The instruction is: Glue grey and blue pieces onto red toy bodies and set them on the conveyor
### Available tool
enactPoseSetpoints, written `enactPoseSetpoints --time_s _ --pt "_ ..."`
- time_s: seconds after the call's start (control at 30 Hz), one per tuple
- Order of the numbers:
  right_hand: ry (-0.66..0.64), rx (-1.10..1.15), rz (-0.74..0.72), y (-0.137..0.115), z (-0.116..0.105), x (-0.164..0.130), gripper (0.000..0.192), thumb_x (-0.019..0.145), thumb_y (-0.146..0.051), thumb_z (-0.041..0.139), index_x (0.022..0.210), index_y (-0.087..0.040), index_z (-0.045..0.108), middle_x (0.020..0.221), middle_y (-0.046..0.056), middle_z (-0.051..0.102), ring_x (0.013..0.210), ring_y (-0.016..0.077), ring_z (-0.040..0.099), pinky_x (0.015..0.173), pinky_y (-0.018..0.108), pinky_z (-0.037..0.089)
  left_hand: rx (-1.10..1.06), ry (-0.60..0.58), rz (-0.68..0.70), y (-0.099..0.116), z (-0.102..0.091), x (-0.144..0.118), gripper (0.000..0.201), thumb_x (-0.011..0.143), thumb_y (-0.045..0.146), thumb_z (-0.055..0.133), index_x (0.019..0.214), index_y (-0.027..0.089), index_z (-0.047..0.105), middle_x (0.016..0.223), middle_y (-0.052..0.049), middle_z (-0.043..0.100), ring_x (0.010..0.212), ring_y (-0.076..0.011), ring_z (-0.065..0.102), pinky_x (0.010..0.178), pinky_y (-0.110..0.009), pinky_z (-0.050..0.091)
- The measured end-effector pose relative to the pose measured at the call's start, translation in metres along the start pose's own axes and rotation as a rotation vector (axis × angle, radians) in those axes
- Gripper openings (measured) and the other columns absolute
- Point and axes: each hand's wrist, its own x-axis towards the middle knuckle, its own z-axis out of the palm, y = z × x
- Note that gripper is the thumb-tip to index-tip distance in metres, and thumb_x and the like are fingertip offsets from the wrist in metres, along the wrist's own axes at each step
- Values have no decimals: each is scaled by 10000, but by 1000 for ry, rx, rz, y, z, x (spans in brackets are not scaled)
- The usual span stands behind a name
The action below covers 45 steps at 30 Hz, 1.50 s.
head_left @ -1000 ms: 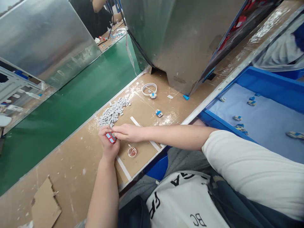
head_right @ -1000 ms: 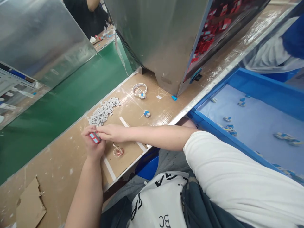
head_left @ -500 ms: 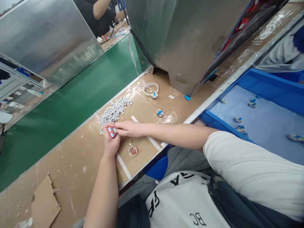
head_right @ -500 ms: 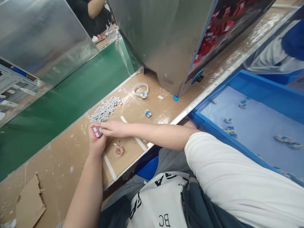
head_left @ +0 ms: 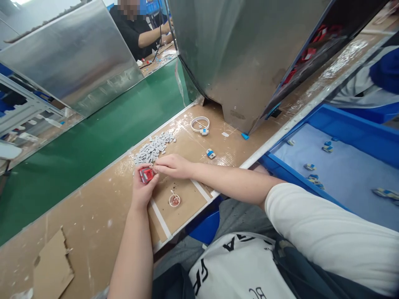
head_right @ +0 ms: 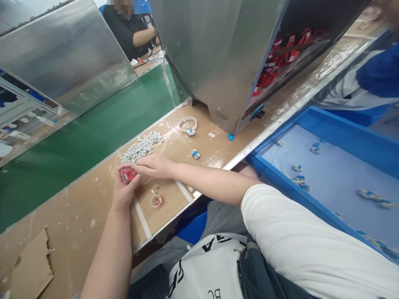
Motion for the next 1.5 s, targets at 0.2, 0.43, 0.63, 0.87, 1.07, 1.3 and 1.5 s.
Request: enactPoseSetpoints --time_s 0.2,0.43,0.63,0.87,1.07,1.3,1.5 --pt "-52 -218 -53 -6 6 -2 289 1142 -407 415 1085 -200 609 1077 71 669 955 214 594 818 326 411 197 131 125 -5 9 -5 426 927 291 771 1271 260 522 1170 -48 617 983 -181 648 899 -333 553" --pt "-12 -378 -171 -6 11 -3 289 1161 -339 360 1150 -187 605 1125 112 634 1006 241 580 889 353 465 286 107 238 -9 10 -8 520 937 217 703 1409 252 487 1293 -99 627 1144 -229 670 1007 -400 553" --pt "24 -495 -279 -3 15 -2 331 1172 -316 299 1076 -177 584 1055 120 639 966 243 570 864 356 456 301 86 251 -7 10 -10 478 936 205 688 1373 244 498 1277 -104 645 1130 -230 686 983 -404 576" --pt "9 -523 -296 -3 16 -4 313 1172 -311 293 1047 -185 552 1034 121 639 936 240 565 855 365 453 300 69 245 3 11 -14 453 945 179 672 1357 246 496 1234 -91 649 1052 -211 692 921 -369 577" --pt "21 -314 -234 -6 16 -7 241 1153 -310 333 974 -227 471 997 85 601 913 221 545 841 351 467 302 69 275 6 14 -12 447 960 188 669 1360 246 478 1225 -86 648 1060 -212 692 928 -376 576" --pt "47 -73 -173 -3 22 -8 236 1130 -360 350 927 -245 386 957 45 541 897 204 517 838 348 466 380 103 347 10 20 -10 452 969 170 650 1374 239 463 1213 -85 654 1015 -204 689 874 -363 573" --pt "-24 -16 -149 6 14 -3 276 1141 -405 348 930 -238 406 974 39 545 905 189 518 865 337 457 306 109 176 8 22 -11 432 957 236 681 1343 238 488 1232 -87 661 1016 -211 699 867 -358 567"
